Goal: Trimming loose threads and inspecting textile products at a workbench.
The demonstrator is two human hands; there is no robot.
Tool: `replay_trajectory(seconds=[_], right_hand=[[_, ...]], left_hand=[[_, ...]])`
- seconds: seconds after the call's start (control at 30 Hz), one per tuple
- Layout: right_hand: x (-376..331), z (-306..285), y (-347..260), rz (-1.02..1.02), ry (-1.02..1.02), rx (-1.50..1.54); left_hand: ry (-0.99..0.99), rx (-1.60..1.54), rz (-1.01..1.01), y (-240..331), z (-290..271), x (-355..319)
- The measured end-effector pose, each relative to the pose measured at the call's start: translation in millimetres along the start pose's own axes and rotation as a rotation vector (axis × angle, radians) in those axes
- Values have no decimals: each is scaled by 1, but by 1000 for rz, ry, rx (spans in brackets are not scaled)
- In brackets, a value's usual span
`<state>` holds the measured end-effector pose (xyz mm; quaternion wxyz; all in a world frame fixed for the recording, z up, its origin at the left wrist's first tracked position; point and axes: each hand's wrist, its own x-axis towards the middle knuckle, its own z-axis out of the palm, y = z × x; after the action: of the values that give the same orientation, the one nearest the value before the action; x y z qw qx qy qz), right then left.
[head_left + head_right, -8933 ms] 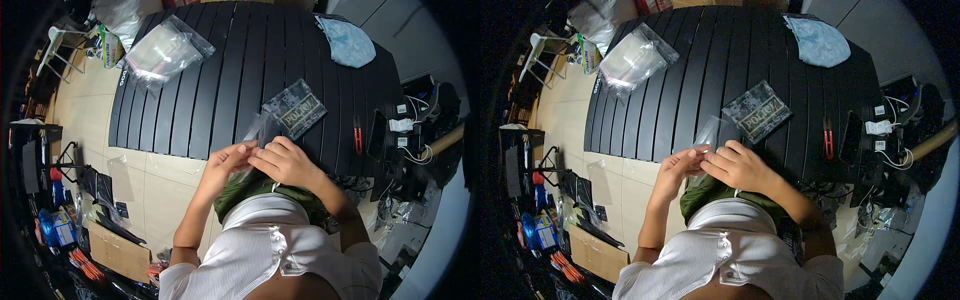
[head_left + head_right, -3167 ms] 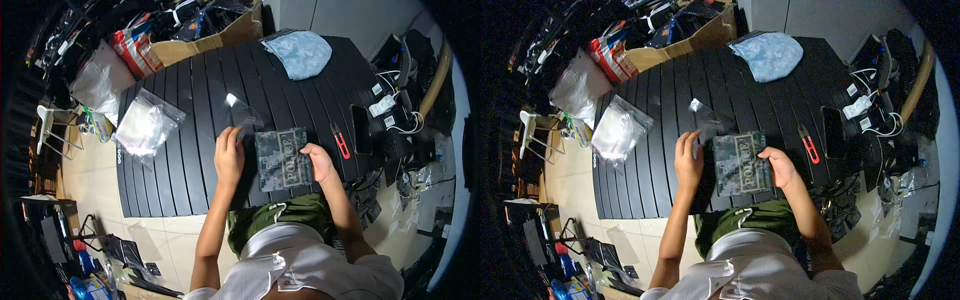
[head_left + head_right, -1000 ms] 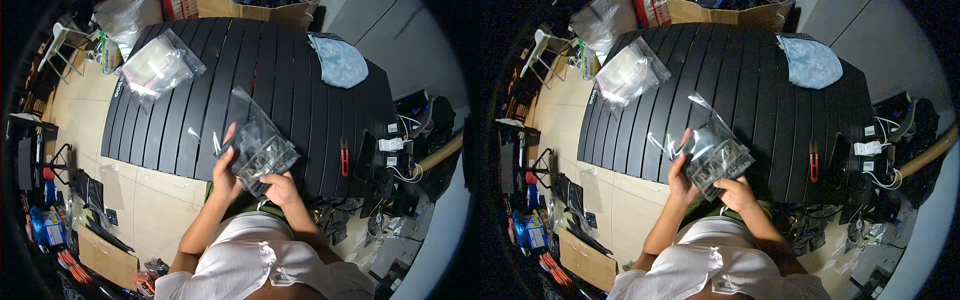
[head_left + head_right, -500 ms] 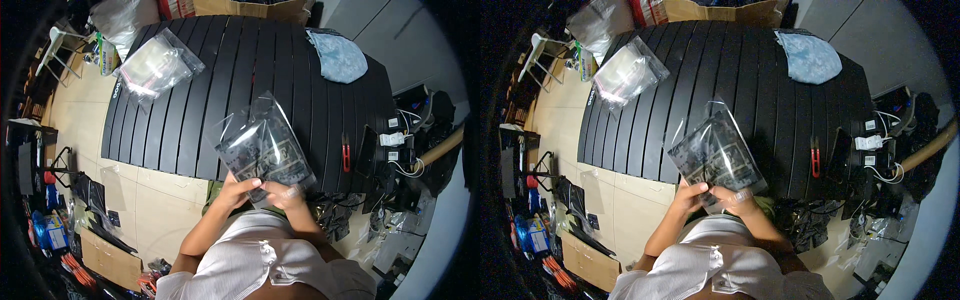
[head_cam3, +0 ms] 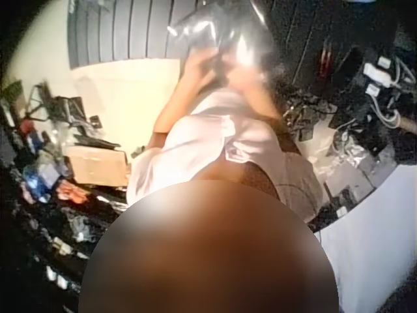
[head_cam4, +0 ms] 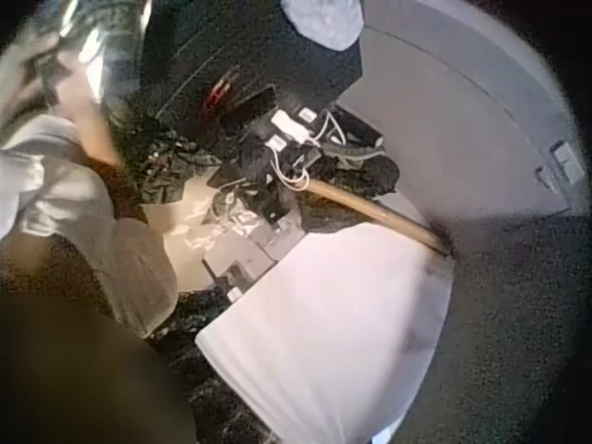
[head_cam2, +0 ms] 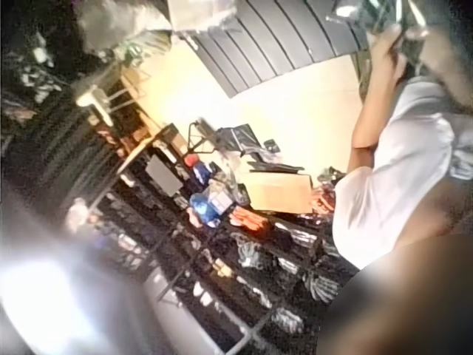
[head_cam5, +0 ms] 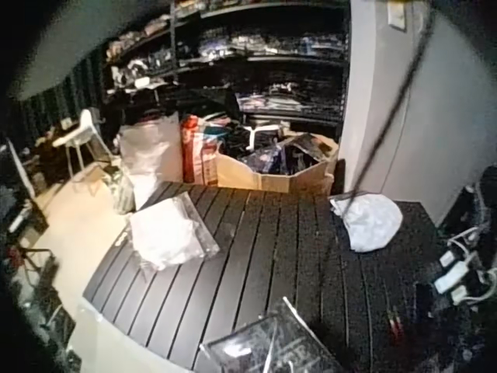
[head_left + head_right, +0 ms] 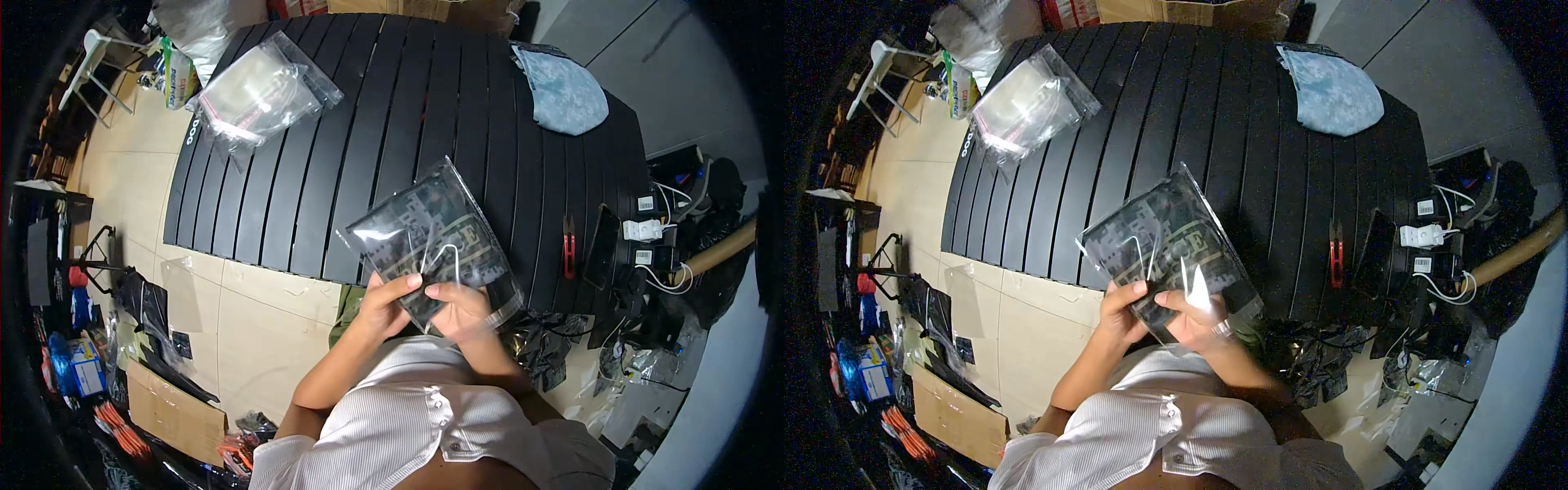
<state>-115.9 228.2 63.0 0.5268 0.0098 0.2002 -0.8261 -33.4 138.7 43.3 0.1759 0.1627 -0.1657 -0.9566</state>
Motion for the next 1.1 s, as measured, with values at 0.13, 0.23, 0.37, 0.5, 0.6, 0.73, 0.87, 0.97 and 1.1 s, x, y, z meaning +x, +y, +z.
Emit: replay_trajectory(seconds=[0.13,0.23,0.37,0.5,0.6,0.73,0.87,0.97,1.1], right_hand=[[1,2,-2,-6,-8,9],[4,-2,-8,87,-48,14],[8,-12,-12,131,-75,48],[10,-6,-16,144,-38,7],[5,-19,-13,121,5,-4],[-14,22,-15,11,130,17],[-50,12,-41,40,75,-568],[-49,-46,-69,-512,43,-1675],[-4,-46,-83,-1269,-273,-1967]], left_hand=[[-33,-56,-22,4,2,2],[-40,-88,-64,5,1,4],[-71,-109,-89,9,2,4],[-51,-92,-110,10,2,5],[-28,-157,-150,5,-7,9],[-119,-471,-239,5,-23,15],[-167,-546,-254,23,-25,17],[-198,-526,-234,34,-18,15],[-205,-397,-298,34,-24,16]])
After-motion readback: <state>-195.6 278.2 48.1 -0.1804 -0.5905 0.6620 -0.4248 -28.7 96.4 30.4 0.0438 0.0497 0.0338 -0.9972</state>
